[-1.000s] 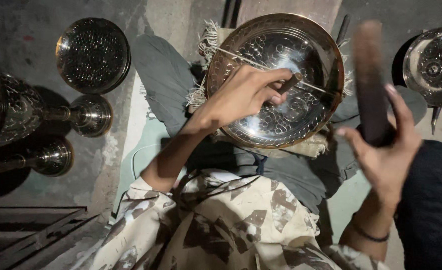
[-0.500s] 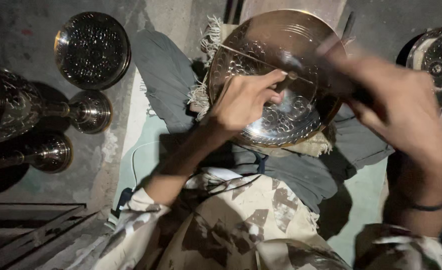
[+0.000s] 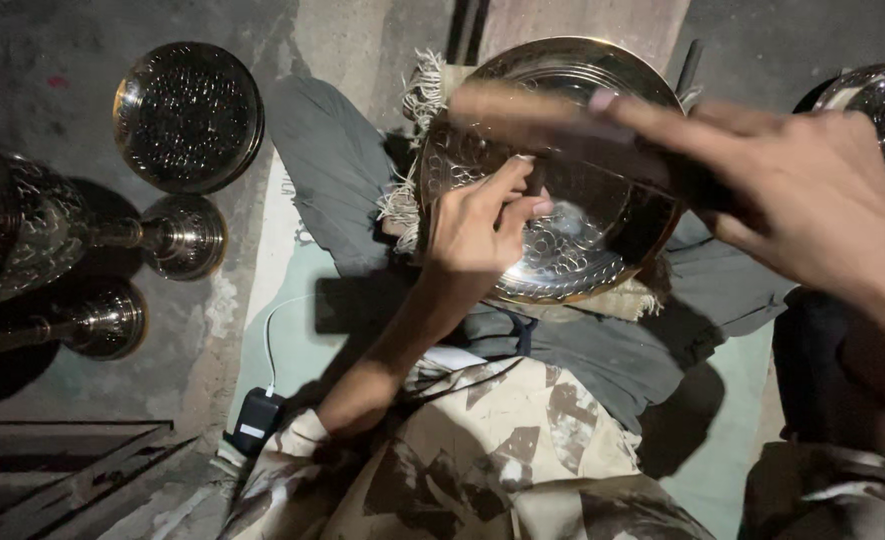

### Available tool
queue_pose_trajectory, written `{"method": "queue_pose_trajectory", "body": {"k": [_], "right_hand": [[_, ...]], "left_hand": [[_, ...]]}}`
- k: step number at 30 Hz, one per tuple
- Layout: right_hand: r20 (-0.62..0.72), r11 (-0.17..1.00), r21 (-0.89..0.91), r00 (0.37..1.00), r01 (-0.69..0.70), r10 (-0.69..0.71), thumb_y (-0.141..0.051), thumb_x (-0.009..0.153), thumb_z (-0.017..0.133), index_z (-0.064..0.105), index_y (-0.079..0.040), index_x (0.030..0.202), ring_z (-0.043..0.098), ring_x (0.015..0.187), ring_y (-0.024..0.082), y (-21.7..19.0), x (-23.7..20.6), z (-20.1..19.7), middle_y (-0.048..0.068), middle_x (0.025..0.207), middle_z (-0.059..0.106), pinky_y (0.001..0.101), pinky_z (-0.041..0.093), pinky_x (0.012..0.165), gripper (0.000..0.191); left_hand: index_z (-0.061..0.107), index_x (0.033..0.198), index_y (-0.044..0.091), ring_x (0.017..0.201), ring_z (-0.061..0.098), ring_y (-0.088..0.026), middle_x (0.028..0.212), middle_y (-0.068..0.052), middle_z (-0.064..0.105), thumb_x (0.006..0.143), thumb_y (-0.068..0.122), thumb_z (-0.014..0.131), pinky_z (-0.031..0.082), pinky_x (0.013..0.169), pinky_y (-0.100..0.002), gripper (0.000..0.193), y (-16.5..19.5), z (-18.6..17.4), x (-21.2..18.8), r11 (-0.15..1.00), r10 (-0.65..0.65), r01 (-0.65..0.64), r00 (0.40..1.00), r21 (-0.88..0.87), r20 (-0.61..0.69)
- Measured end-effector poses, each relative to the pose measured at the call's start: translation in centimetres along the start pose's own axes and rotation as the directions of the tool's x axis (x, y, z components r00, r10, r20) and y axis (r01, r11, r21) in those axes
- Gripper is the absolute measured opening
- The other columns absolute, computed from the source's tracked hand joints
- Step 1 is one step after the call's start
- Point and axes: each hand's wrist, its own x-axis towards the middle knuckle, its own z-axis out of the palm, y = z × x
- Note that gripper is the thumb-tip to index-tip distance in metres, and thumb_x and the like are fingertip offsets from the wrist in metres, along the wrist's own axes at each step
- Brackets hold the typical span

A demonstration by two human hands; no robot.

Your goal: The person sits on the floor with a decorated brass plate on a cloth cushion and engraves patterns into it, holding a small punch against the surface with one hand and striking it with a wooden mallet held in the other hand, repositioning the punch repeatedly across the plate.

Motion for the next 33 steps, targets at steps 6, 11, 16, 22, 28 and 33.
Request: {"method": "queue_pose_trajectory", "body": {"k": [6, 11, 16, 22, 28, 33], "right_hand": [[0.182, 0.989, 0.065, 0.976, -0.134, 0.121, -0.01, 0.084, 0.076, 0.018, -0.039, 0.162, 0.073, 0.072, 0.017, -1.0, -1.6, -0.8, 0.004, 0.112, 0.07, 0.0295, 0.056, 0.064, 0.102], [-0.337, 0.762, 0.648, 0.894, -0.007, 0.294, 0.003, 0.075, 0.08, 0.042, -0.023, 0.157, 0.072, 0.088, 0.034, -3.6, -4.8, 1.0, 0.021, 0.11, 0.072, 0.045, 0.057, 0.074, 0.094], [-0.224, 0.688, 0.717, 0.899, -0.11, 0.377, 0.005, 0.072, 0.081, 0.048, -0.02, 0.155, 0.072, 0.091, 0.034, -5.5, -6.9, 4.0, 0.022, 0.11, 0.072, 0.0445, 0.055, 0.078, 0.092], [-0.306, 0.447, 0.894, 0.738, 0.006, 0.602, 0.009, 0.078, 0.074, 0.043, -0.011, 0.159, 0.07, 0.118, 0.034, -8.5, -7.5, 6.1, 0.023, 0.132, 0.067, 0.0379, 0.057, 0.096, 0.089], [-0.277, 0.448, 0.893, 0.746, -0.032, 0.605, 0.012, 0.075, 0.072, 0.044, -0.013, 0.158, 0.07, 0.114, 0.036, -9.1, -7.7, 5.8, 0.022, 0.128, 0.067, 0.0378, 0.055, 0.095, 0.09], [-0.248, 0.506, 0.861, 0.816, -0.061, 0.521, 0.011, 0.069, 0.078, 0.049, -0.013, 0.154, 0.072, 0.109, 0.028, -9.2, -7.4, 5.5, 0.024, 0.13, 0.069, 0.0376, 0.057, 0.082, 0.093]], "left_hand": [[0.062, 0.125, -0.002, 0.091, 0.079, -0.028, 0.098, -0.02, 0.075, 0.093, -0.004, 0.064, 0.062, 0.075, -0.036, 0.032, -0.6, -0.9, 0.9, 0.996, 0.09, -0.089, 0.981, -0.011, 0.172], [0.068, 0.121, 0.001, 0.081, 0.08, -0.024, 0.088, -0.019, 0.077, 0.094, -0.002, 0.068, 0.061, 0.066, -0.035, 0.027, -1.5, -1.0, 2.9, 0.994, 0.073, -0.101, 0.897, 0.041, 0.435], [0.062, 0.129, -0.001, 0.082, 0.081, -0.019, 0.096, -0.016, 0.078, 0.083, -0.014, 0.057, 0.064, 0.061, -0.03, 0.048, -1.7, -0.6, 4.0, 0.982, 0.179, -0.184, 0.848, -0.041, 0.499], [0.064, 0.126, 0.0, 0.087, 0.081, -0.016, 0.093, -0.015, 0.079, 0.085, -0.014, 0.06, 0.066, 0.065, -0.027, 0.044, -1.8, -0.6, 4.4, 0.994, 0.091, -0.106, 0.775, -0.013, 0.625], [0.065, 0.13, 0.002, 0.089, 0.08, -0.018, 0.097, -0.018, 0.078, 0.081, -0.015, 0.061, 0.066, 0.074, -0.029, 0.053, -2.3, -0.1, 5.3, 0.979, 0.17, -0.203, 0.726, -0.028, 0.666], [0.063, 0.131, 0.002, 0.083, 0.081, -0.015, 0.098, -0.015, 0.078, 0.089, -0.013, 0.059, 0.062, 0.057, -0.031, 0.045, -2.1, -1.1, 5.2, 0.997, 0.066, -0.078, 0.751, -0.011, 0.658]]}}
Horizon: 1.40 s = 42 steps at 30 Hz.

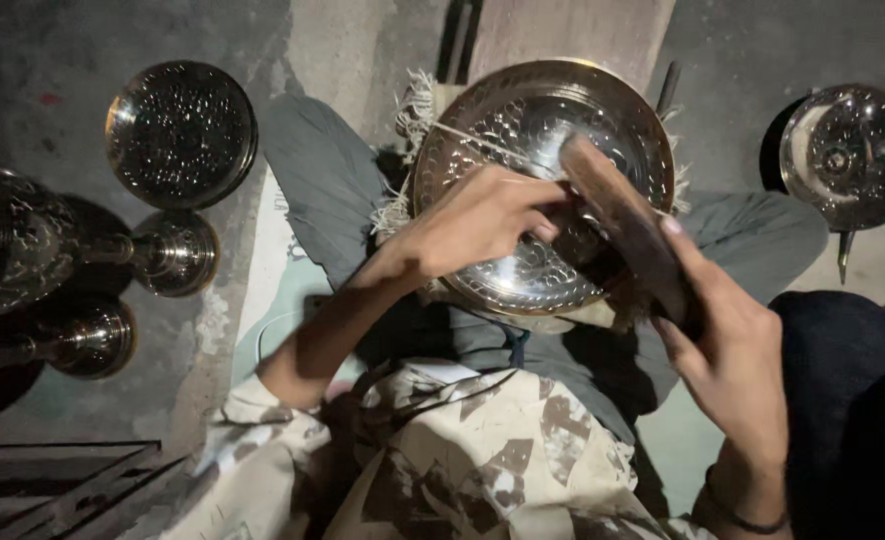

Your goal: The person sits on the floor with a decorated brass plate on a cloth cushion and engraves patterns into it, holding a small punch against the surface with one hand and striking it with a wooden mallet held in the other hand, repositioning the punch repeatedly across the plate.

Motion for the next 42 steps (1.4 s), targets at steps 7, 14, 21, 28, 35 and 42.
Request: {"method": "queue_pose_trajectory", "body": {"k": [7, 14, 21, 28, 35, 42], "right_hand": [[-0.216, 0.958, 0.259, 0.96, -0.12, 0.179, -0.003, 0.086, 0.086, 0.047, -0.006, 0.156, 0.058, 0.083, 0.013, 0.8, 1.3, 0.4, 0.018, 0.092, 0.068, 0.0261, 0.047, 0.073, 0.08], [-0.327, 0.929, 0.292, 0.936, 0.227, -0.126, 0.0, 0.099, 0.082, 0.043, -0.006, 0.155, 0.064, 0.098, 0.013, 3.2, 3.2, -0.4, 0.013, 0.116, 0.064, 0.0208, 0.052, 0.082, 0.068], [0.039, 0.918, -0.227, 0.945, 0.326, -0.326, 0.002, 0.069, 0.08, 0.048, -0.012, 0.152, 0.074, 0.089, 0.032, 1.1, 5.1, -1.5, 0.023, 0.112, 0.073, 0.0388, 0.058, 0.078, 0.09], [0.289, 0.86, -0.397, 0.933, 0.32, -0.214, -0.007, 0.071, 0.084, 0.037, -0.029, 0.163, 0.073, 0.077, 0.032, -1.1, 9.4, -2.8, 0.019, 0.109, 0.075, 0.0422, 0.059, 0.073, 0.106], [0.437, 0.716, -0.5, 0.855, 0.488, -0.277, -0.015, 0.084, 0.077, 0.027, -0.031, 0.163, 0.055, 0.053, 0.014, -1.1, 12.0, -2.9, 0.015, 0.104, 0.073, 0.0257, 0.045, 0.054, 0.095], [0.443, 0.595, -0.552, 0.81, 0.585, -0.385, -0.016, 0.085, 0.076, 0.022, -0.032, 0.163, 0.049, 0.049, 0.013, -2.0, 13.0, -3.1, 0.017, 0.128, 0.071, 0.0244, 0.038, 0.048, 0.096]], "left_hand": [[0.059, 0.135, -0.001, 0.092, 0.079, -0.018, 0.101, -0.017, 0.078, 0.079, -0.018, 0.059, 0.065, 0.07, -0.029, 0.058, 0.4, -0.6, -1.0, 0.999, -0.002, -0.001, 0.998, -0.052, -0.062], [0.055, 0.14, 0.004, 0.089, 0.078, -0.017, 0.107, -0.016, 0.074, 0.088, -0.014, 0.058, 0.062, 0.057, -0.024, 0.056, -0.1, 0.2, -0.8, 0.992, -0.087, 0.083, 0.995, -0.092, -0.043], [0.06, 0.139, 0.007, 0.076, 0.079, -0.017, 0.091, -0.011, 0.079, 0.088, -0.015, 0.055, 0.062, 0.055, -0.026, 0.056, -0.7, 0.7, -1.0, 0.999, -0.045, 0.046, 0.995, 0.0, -0.084], [0.062, 0.124, 0.0, 0.083, 0.08, -0.024, 0.091, -0.016, 0.077, 0.094, -0.005, 0.062, 0.062, 0.066, -0.033, 0.03, 0.2, 2.0, -2.2, 1.0, 0.018, -0.012, 0.909, 0.017, -0.416], [0.064, 0.118, 0.0, 0.081, 0.078, -0.031, 0.088, -0.017, 0.076, 0.094, -0.001, 0.063, 0.06, 0.068, -0.036, 0.024, 2.8, 4.3, -3.4, 0.988, -0.138, 0.152, 0.725, -0.039, -0.675], [0.065, 0.112, 0.0, 0.068, 0.074, -0.028, 0.081, -0.015, 0.071, 0.099, 0.004, 0.069, 0.056, 0.058, -0.035, 0.014, 4.6, 5.9, -4.1, 0.969, -0.137, 0.247, 0.579, 0.013, -0.804]]}}
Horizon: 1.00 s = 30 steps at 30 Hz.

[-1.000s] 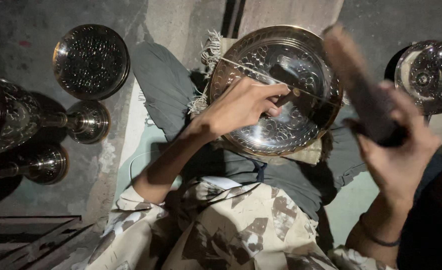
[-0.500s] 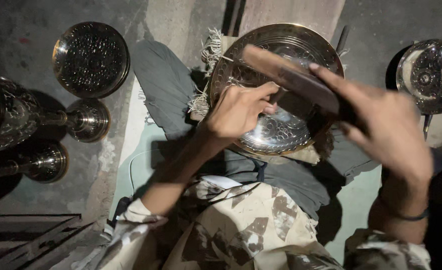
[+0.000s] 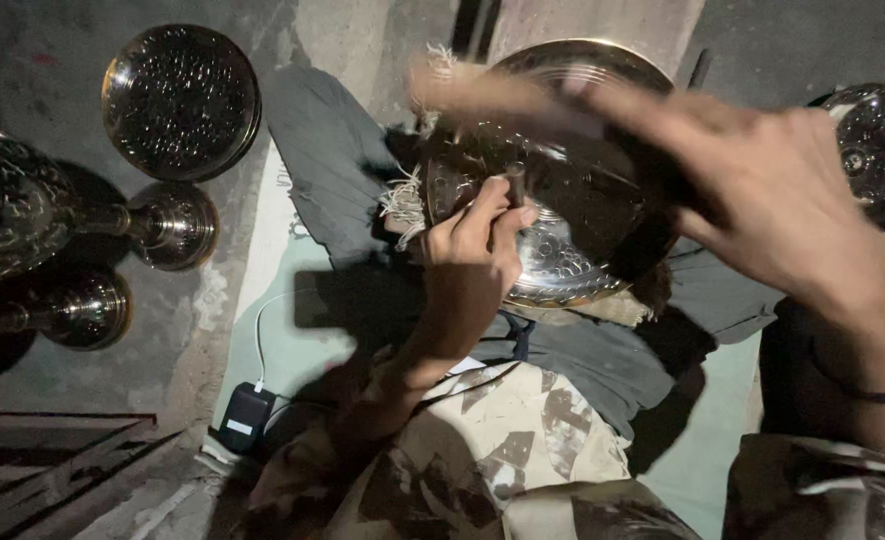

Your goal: The person sits on the floor with a decorated brass plate on a cloth cushion and engraves patterns into it, holding a small punch against the surface with one hand and striking it with a wooden mallet held in the other hand, repositioning the punch repeatedly across the plate.

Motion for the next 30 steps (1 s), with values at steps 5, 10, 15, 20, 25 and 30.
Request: {"method": "queue_pose_trajectory", "body": {"k": [5, 10, 15, 20, 25, 30], "right_hand": [[0.037, 0.991, -0.131, 0.999, -0.034, 0.039, -0.032, 0.088, 0.068, 0.016, -0.035, 0.165, 0.055, 0.052, 0.012, -0.5, 0.1, -1.2, 0.013, 0.117, 0.071, 0.0263, 0.039, 0.047, 0.092], [0.11, 0.869, -0.487, 0.993, 0.082, -0.032, -0.001, 0.087, 0.052, 0.012, -0.047, 0.164, 0.044, 0.033, 0.002, -0.4, 0.2, -2.1, 0.006, 0.117, 0.072, 0.0167, 0.035, 0.032, 0.098], [0.23, 0.893, -0.445, 0.972, 0.073, 0.035, 0.004, 0.087, 0.044, 0.006, -0.046, 0.164, 0.041, 0.033, 0.004, -0.8, 0.9, -3.5, 0.012, 0.11, 0.072, 0.0198, 0.037, 0.035, 0.1], [0.34, 0.941, -0.336, 0.936, 0.031, 0.091, -0.003, 0.097, 0.039, 0.006, -0.049, 0.161, 0.043, 0.033, 0.004, -1.7, 1.8, -4.1, 0.01, 0.106, 0.071, 0.0184, 0.037, 0.031, 0.085], [0.397, 0.929, -0.366, 0.913, 0.058, 0.099, -0.015, 0.094, 0.045, 0.002, -0.047, 0.164, 0.047, 0.04, 0.005, -1.1, 0.9, -3.5, 0.006, 0.102, 0.07, 0.0197, 0.04, 0.037, 0.088], [0.454, 0.913, -0.408, 0.873, 0.024, 0.18, -0.016, 0.09, 0.06, -0.003, -0.043, 0.166, 0.054, 0.045, 0.007, 0.1, -0.9, -2.5, 0.002, 0.089, 0.071, 0.0206, 0.043, 0.044, 0.102]], "left_hand": [[0.063, 0.109, -0.002, 0.072, 0.075, -0.026, 0.085, -0.014, 0.072, 0.1, 0.006, 0.069, 0.056, 0.058, -0.033, 0.014, 0.3, -0.1, -0.3, 0.999, 0.037, -0.036, 0.998, 0.017, -0.057], [0.063, 0.102, -0.003, 0.07, 0.075, -0.024, 0.082, -0.014, 0.073, 0.098, 0.008, 0.071, 0.056, 0.056, -0.031, 0.014, 0.5, -0.1, -0.5, 1.0, -0.004, 0.005, 0.998, 0.008, -0.067], [0.062, 0.098, -0.001, 0.068, 0.076, -0.022, 0.081, -0.012, 0.073, 0.099, 0.009, 0.071, 0.056, 0.054, -0.03, 0.014, 0.5, -0.1, -0.6, 0.999, -0.052, 0.051, 0.997, -0.017, -0.063], [0.062, 0.096, 0.001, 0.069, 0.076, -0.022, 0.081, -0.011, 0.073, 0.099, 0.01, 0.072, 0.056, 0.056, -0.032, 0.014, 0.4, 0.1, -0.5, 0.998, -0.057, 0.057, 0.996, 0.0, -0.07], [0.062, 0.103, 0.001, 0.076, 0.075, -0.028, 0.086, -0.012, 0.074, 0.098, 0.007, 0.071, 0.058, 0.063, -0.036, 0.013, 0.2, 0.2, -0.3, 1.0, 0.016, -0.018, 0.996, -0.019, -0.083], [0.064, 0.109, 0.0, 0.073, 0.076, -0.028, 0.086, -0.015, 0.074, 0.098, 0.001, 0.066, 0.058, 0.061, -0.037, 0.012, -0.6, -0.2, 0.7, 0.999, 0.015, -0.009, 0.993, -0.052, 0.115]]}}
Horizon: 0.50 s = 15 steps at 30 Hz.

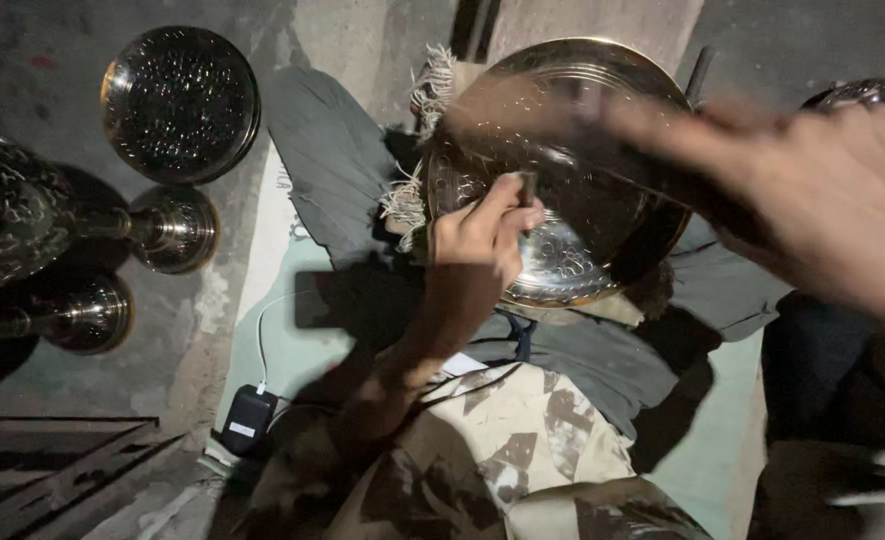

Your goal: The person sits on the floor with a decorated brass plate on a cloth cushion and engraves patterns into it, holding a small punch against the surface with one hand and striking it with a wooden mallet held in the other hand, repositioning the punch repeatedly across the plate.

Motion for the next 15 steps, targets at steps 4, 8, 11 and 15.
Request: {"method": "queue_pose_trajectory", "body": {"k": [4, 8, 11, 15], "right_hand": [[-0.286, 0.955, 0.295, 0.957, 0.036, 0.052, -0.023, 0.074, 0.078, 0.014, -0.039, 0.165, 0.063, 0.061, 0.018, -0.7, -1.1, 1.2, 0.007, 0.113, 0.07, 0.0273, 0.05, 0.055, 0.113], [-0.242, 0.904, 0.428, 0.962, -0.01, 0.125, -0.013, 0.076, 0.077, 0.023, -0.038, 0.163, 0.069, 0.07, 0.024, -2.2, -2.2, 1.9, 0.009, 0.118, 0.071, 0.0334, 0.056, 0.064, 0.106], [-0.439, 0.713, 0.688, 0.86, 0.135, 0.261, 0.0, 0.074, 0.073, 0.031, -0.026, 0.16, 0.07, 0.093, 0.034, -3.9, -2.7, 1.9, 0.018, 0.125, 0.068, 0.0406, 0.058, 0.085, 0.1], [-0.444, 0.574, 0.804, 0.8, 0.156, 0.404, 0.005, 0.073, 0.078, 0.043, -0.026, 0.155, 0.072, 0.112, 0.038, -5.6, -3.9, 1.8, 0.021, 0.134, 0.068, 0.0447, 0.058, 0.088, 0.095]], "left_hand": [[0.065, 0.118, -0.002, 0.068, 0.076, -0.027, 0.083, -0.018, 0.075, 0.092, 0.001, 0.065, 0.056, 0.056, -0.039, 0.026, -1.1, -0.1, 1.2, 1.0, -0.011, 0.012, 0.987, -0.004, 0.163], [0.062, 0.118, -0.001, 0.089, 0.08, -0.027, 0.095, -0.018, 0.075, 0.096, -0.002, 0.063, 0.062, 0.07, -0.037, 0.022, -2.0, -0.5, 1.7, 0.981, 0.165, -0.136, 0.96, -0.14, 0.225], [0.063, 0.121, -0.001, 0.086, 0.079, -0.028, 0.089, -0.021, 0.073, 0.091, -0.002, 0.065, 0.063, 0.068, -0.037, 0.03, -2.5, -0.3, 2.4, 0.976, 0.205, -0.178, 0.948, -0.129, 0.243], [0.066, 0.12, 0.0, 0.08, 0.077, -0.03, 0.085, -0.02, 0.074, 0.087, -0.003, 0.064, 0.061, 0.066, -0.04, 0.033, -3.0, -0.4, 3.7, 0.967, 0.254, -0.225, 0.858, -0.118, 0.446]]}}
